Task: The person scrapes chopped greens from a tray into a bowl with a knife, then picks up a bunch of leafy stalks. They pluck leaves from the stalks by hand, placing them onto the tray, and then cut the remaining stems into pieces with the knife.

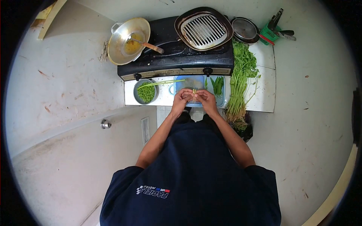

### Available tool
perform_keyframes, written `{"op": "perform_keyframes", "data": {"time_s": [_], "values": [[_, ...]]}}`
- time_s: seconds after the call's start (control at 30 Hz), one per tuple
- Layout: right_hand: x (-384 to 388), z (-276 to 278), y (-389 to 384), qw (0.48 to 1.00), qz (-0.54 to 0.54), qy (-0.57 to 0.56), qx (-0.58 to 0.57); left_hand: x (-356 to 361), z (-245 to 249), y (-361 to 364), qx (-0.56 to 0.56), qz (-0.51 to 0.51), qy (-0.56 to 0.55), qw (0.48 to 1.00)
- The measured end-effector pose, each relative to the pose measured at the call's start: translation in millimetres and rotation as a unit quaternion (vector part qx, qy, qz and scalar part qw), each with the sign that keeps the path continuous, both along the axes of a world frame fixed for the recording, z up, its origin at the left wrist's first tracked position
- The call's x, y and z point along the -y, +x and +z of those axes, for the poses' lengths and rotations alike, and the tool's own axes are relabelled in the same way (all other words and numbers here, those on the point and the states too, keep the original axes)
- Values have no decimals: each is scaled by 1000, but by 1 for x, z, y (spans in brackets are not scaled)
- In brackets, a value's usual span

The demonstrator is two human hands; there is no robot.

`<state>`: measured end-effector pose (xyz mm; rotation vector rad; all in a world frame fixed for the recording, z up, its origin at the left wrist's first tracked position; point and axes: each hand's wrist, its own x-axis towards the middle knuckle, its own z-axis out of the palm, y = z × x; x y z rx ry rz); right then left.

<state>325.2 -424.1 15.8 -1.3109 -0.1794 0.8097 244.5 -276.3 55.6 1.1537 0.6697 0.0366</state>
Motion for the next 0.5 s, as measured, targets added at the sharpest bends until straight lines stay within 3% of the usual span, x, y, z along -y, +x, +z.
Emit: {"op": "perform_keyframes", "data": {"time_s": [0.5], "values": [[-23, 38, -28, 978, -200, -37, 38, -37, 9, 24, 41, -191, 79, 977]]}}
